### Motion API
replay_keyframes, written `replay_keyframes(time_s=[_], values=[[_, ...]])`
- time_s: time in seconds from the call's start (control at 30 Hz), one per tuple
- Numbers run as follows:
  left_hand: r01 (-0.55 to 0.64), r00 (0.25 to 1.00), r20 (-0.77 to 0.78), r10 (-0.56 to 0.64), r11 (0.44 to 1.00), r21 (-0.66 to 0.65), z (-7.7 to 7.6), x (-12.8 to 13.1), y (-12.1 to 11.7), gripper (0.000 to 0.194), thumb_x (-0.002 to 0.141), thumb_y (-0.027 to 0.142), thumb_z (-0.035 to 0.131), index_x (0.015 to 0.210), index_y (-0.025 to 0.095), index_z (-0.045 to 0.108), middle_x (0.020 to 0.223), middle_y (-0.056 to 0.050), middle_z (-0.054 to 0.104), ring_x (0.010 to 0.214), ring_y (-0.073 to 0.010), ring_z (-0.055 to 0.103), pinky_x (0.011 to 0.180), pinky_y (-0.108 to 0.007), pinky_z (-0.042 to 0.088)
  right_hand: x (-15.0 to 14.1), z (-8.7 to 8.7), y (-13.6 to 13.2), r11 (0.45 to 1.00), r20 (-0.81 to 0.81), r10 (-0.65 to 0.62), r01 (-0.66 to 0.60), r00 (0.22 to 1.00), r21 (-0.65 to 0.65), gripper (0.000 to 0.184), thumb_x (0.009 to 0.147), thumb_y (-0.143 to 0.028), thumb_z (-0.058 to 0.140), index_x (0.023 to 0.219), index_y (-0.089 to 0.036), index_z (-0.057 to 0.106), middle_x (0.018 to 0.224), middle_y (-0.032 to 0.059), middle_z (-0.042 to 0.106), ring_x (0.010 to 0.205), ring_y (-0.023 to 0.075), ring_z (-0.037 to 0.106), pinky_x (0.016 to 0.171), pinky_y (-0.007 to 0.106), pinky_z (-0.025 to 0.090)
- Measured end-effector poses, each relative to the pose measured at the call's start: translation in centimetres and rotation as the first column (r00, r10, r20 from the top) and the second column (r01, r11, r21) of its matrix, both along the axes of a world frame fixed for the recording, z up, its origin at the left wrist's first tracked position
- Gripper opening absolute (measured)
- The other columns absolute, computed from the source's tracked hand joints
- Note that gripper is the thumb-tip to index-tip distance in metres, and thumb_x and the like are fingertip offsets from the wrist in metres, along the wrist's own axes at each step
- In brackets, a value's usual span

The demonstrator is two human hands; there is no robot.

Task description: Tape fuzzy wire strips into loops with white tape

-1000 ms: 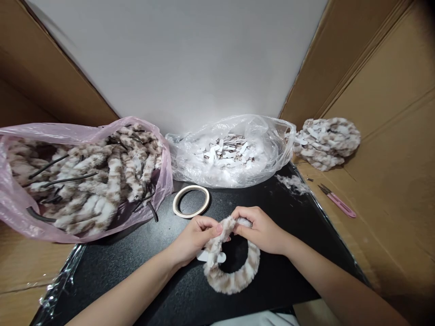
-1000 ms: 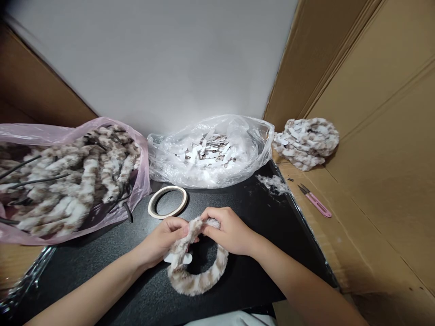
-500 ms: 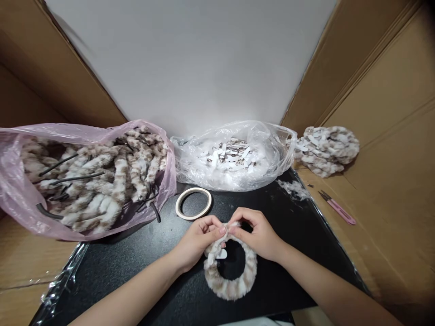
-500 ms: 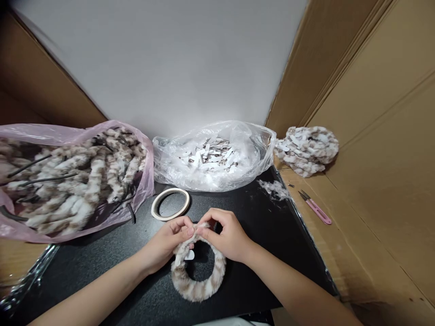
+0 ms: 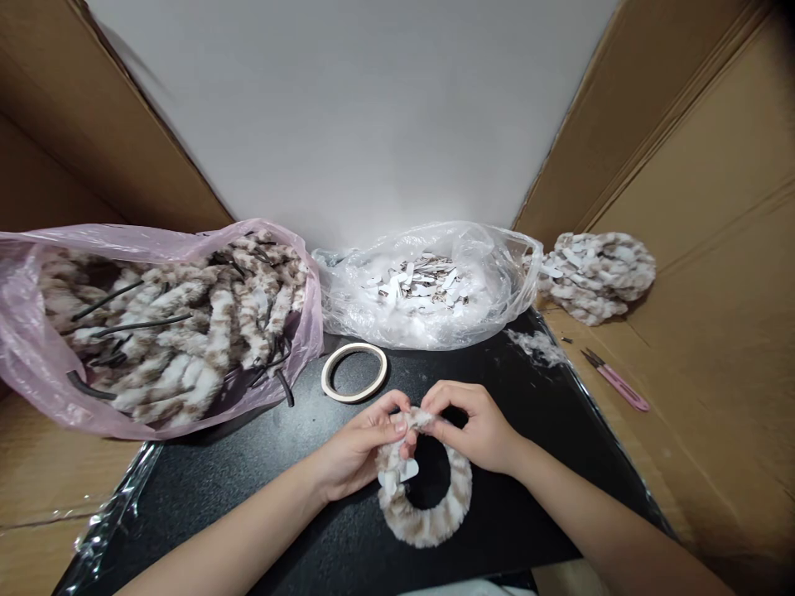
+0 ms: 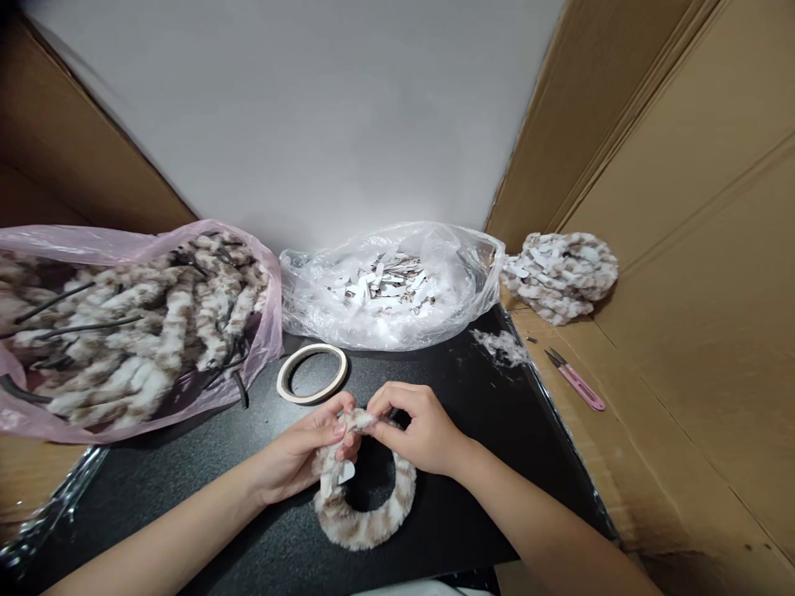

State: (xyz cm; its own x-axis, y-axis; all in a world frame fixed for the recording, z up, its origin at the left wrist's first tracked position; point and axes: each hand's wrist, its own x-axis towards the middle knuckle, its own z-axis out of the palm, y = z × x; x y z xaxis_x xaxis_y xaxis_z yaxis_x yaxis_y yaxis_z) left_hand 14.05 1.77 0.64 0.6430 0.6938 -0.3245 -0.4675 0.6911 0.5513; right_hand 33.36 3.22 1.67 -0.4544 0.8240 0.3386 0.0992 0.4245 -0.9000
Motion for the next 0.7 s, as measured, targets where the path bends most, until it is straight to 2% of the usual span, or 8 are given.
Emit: replay_keyframes(time_s=[0.2,0.37,0.43,0.5,0.57,0.63,0.67,0.7], values=[[0.098,0.993,0.074,-0.097,0.995,-0.010,-0.2,-0.3,0.1,0.013,0.077,0.024,0.073,0.082,0.013,0.068,0.060,0.000,0.059,0.052,-0.0102,0.058,0.058,-0.022,0.045,0.1,-0.3,0.0,0.999,-0.034,0.011,-0.012,0.999,-0.030,0.008,0.080,-0.015,0.066,0.073,-0.017,0.062,0.079,0.0046,0.067,0.072,0.0148,0.063,0.067,0.027,0.050],[0.165,0.983,0.086,-0.163,0.986,-0.015,0.2,-0.5,0.2,0.008,0.078,0.020,0.068,0.077,0.012,0.067,0.058,0.002,0.049,0.053,-0.0101,0.053,0.058,-0.023,0.039,-0.2,-0.3,0.0,1.000,-0.003,0.018,-0.018,1.000,-0.006,0.008,0.082,-0.017,0.065,0.074,-0.018,0.063,0.080,0.0050,0.068,0.073,0.0156,0.064,0.068,0.028,0.051],[0.128,0.991,0.045,-0.128,0.992,-0.010,0.3,-0.4,0.1,0.009,0.079,0.018,0.066,0.073,0.011,0.064,0.058,0.003,0.044,0.053,-0.0084,0.050,0.058,-0.021,0.035,0.3,0.5,0.4,0.999,0.023,-0.034,0.033,0.999,0.039,0.007,0.082,-0.019,0.065,0.075,-0.018,0.063,0.082,0.0054,0.069,0.076,0.0168,0.065,0.072,0.030,0.051],[0.093,0.996,-0.001,-0.093,0.995,0.041,0.4,-0.2,-0.1,0.013,0.081,0.019,0.065,0.071,0.011,0.061,0.060,0.003,0.043,0.056,-0.0081,0.048,0.058,-0.020,0.032,2.0,1.7,1.1,0.972,0.020,-0.203,0.199,0.979,0.123,0.005,0.083,-0.021,0.065,0.078,-0.020,0.064,0.085,0.0054,0.069,0.081,0.0182,0.065,0.077,0.032,0.051],[0.070,0.997,-0.026,-0.068,0.990,0.120,0.5,0.1,-0.3,0.016,0.083,0.023,0.064,0.074,0.012,0.058,0.062,0.003,0.044,0.057,-0.0081,0.046,0.058,-0.020,0.031,5.2,2.8,1.9,0.846,-0.044,-0.497,0.495,0.867,0.198,0.006,0.084,-0.026,0.062,0.083,-0.020,0.064,0.088,0.0049,0.068,0.084,0.0188,0.064,0.079,0.033,0.051],[0.042,0.999,-0.032,-0.036,0.980,0.193,0.5,0.4,-0.5,0.013,0.086,0.028,0.062,0.085,0.016,0.056,0.064,0.003,0.045,0.059,-0.0085,0.044,0.060,-0.020,0.032,9.4,3.3,2.2,0.586,-0.062,-0.789,0.779,0.612,0.223,0.014,0.085,-0.034,0.060,0.086,-0.020,0.063,0.085,0.0050,0.067,0.081,0.0200,0.063,0.076,0.034,0.051],[0.032,0.999,-0.036,-0.024,0.973,0.227,0.5,0.5,-0.6,0.015,0.087,0.030,0.061,0.094,0.019,0.054,0.065,0.004,0.046,0.060,-0.0089,0.044,0.061,-0.021,0.033,11.7,3.1,2.1,0.481,0.023,-0.871,0.841,0.491,0.248,0.020,0.085,-0.039,0.059,0.085,-0.019,0.063,0.083,0.0056,0.067,0.077,0.0210,0.062,0.073,0.035,0.050],[0.032,0.999,-0.048,-0.021,0.966,0.258,0.5,0.6,-0.7,0.020,0.088,0.032,0.061,0.102,0.023,0.051,0.066,0.004,0.047,0.061,-0.0094,0.043,0.063,-0.021,0.034,13.9,2.7,1.8,0.416,0.162,-0.909,0.858,0.383,0.300,0.024,0.084,-0.042,0.058,0.086,-0.019,0.063,0.084,0.0070,0.066,0.077,0.0226,0.062,0.073,0.037,0.049]])
